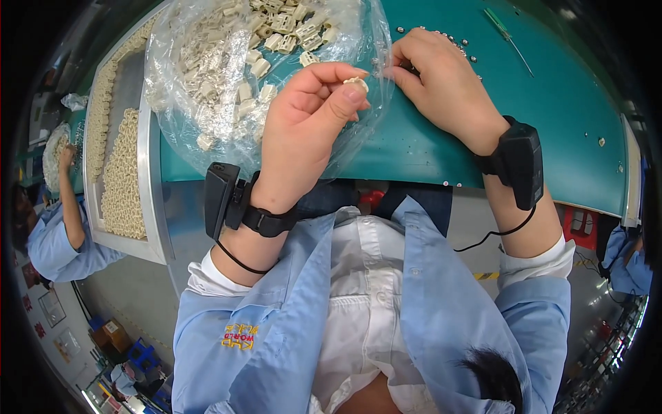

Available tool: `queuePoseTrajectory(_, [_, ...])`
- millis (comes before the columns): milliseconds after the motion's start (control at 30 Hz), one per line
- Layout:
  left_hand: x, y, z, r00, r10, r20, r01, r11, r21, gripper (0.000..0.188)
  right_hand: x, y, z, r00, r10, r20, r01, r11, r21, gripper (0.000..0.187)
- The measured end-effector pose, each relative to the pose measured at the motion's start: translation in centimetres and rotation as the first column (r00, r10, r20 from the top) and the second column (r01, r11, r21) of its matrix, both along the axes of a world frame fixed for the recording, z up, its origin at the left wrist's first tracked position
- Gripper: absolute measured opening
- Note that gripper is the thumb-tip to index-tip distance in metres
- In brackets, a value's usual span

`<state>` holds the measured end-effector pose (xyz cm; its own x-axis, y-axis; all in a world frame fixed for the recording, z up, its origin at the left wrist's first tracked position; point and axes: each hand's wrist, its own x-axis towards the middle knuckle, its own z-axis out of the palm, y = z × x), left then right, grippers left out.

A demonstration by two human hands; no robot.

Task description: The person picks up a plastic housing and a metal component by hand, inserts the metal component into the housing, and places the assembled unit into a tray.

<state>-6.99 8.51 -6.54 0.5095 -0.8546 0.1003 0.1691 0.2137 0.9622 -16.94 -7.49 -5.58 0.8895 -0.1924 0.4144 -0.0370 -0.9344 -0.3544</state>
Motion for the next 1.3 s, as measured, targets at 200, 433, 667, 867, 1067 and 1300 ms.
queuePoseTrajectory(200, [0.3, 0.1, -0.2, 1.000, -0.020, -0.006, 0.019, 1.000, -0.021, 0.023, -0.3, -0.4, 0.0, 0.999, 0.015, 0.048, -0.018, 0.998, 0.066, 0.010])
queuePoseTrajectory(433, [0.1, 0.2, -0.3, 0.999, -0.047, 0.003, 0.047, 0.999, -0.016, 0.023, -1.1, 0.1, 1.3, 0.999, 0.028, 0.033, -0.043, 0.505, 0.862, 0.010])
queuePoseTrajectory(667, [0.0, 0.0, -0.8, 0.996, -0.070, 0.049, 0.073, 0.996, -0.044, 0.025, -1.6, -1.0, 1.0, 0.954, 0.244, 0.173, -0.244, 0.297, 0.923, 0.012])
queuePoseTrajectory(867, [-0.1, -0.2, -0.8, 0.995, -0.081, 0.065, 0.083, 0.996, -0.026, 0.023, -1.8, -0.2, 1.1, 0.957, 0.263, 0.119, -0.208, 0.343, 0.916, 0.013])
queuePoseTrajectory(1067, [-0.2, -0.2, -0.8, 0.994, -0.065, 0.085, 0.068, 0.997, -0.023, 0.021, -1.6, 0.6, 1.2, 0.979, 0.202, 0.034, -0.124, 0.455, 0.882, 0.012])
queuePoseTrajectory(1300, [-0.4, 0.2, -0.3, 0.993, -0.080, 0.082, 0.081, 0.997, -0.007, 0.018, -1.6, 0.8, 1.8, 0.969, 0.246, -0.027, -0.088, 0.444, 0.892, 0.012])
